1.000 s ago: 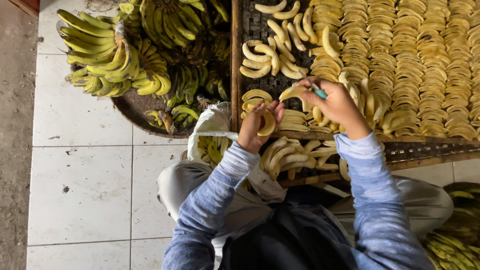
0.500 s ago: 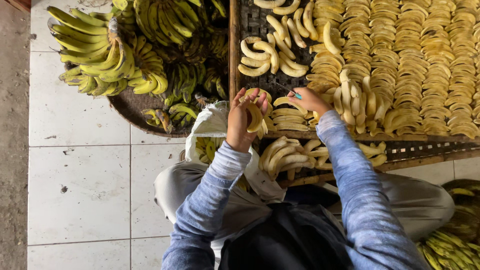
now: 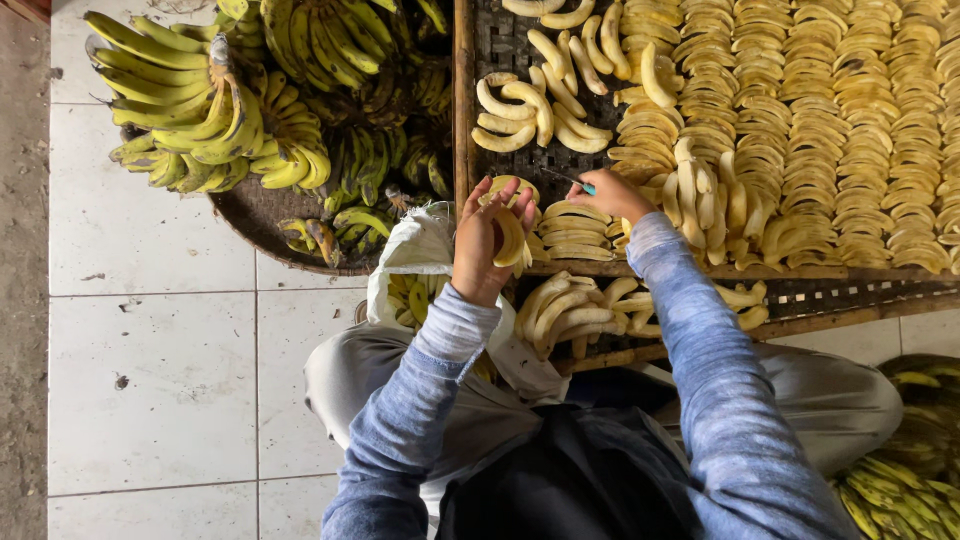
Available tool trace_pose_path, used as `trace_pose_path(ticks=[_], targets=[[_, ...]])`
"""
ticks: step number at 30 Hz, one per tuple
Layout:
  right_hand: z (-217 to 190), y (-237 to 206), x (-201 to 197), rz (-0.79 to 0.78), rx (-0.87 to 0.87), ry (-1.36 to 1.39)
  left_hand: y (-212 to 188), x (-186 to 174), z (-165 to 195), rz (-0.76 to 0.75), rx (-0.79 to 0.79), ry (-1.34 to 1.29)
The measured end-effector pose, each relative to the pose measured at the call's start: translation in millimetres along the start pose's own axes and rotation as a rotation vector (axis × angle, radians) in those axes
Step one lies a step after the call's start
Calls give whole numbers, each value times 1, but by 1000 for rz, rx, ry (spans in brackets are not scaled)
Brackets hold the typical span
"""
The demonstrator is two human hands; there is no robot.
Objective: The person sits on the floor peeling bananas with a small knife, one banana at a time. They cut and strip the peel by hand, then place the peeled banana onto a bamboo tray already covered with rows of peeled bananas.
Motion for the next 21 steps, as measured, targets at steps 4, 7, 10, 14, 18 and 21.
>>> trace_pose_path(ticks=[4, 7, 10, 14, 18, 21], targets=[[-6, -6, -12, 132, -57, -50, 2, -6, -2, -15, 23, 18], [-10, -21, -15, 297, -29, 81, 7, -13, -1, -31, 108, 111], [-30, -31, 35, 86, -45, 839, 7, -18, 1, -11, 293, 296], [-76, -49, 64, -47, -78, 799, 3, -26, -4, 83, 415, 406], [-66, -35, 54, -103, -111, 921, 11, -27, -14, 38, 343, 352], [-30, -21, 43, -215, -25, 972, 19, -23, -25, -72, 271, 239]])
Point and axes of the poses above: each hand's wrist, its own y-axis towards the middle knuckle, its own x-axis out of the palm, z = x × y, the point moved 10 cm from there along y, towards the middle knuckle, and after that the axes turned 11 degrees about -z, right-handed, at the moved point
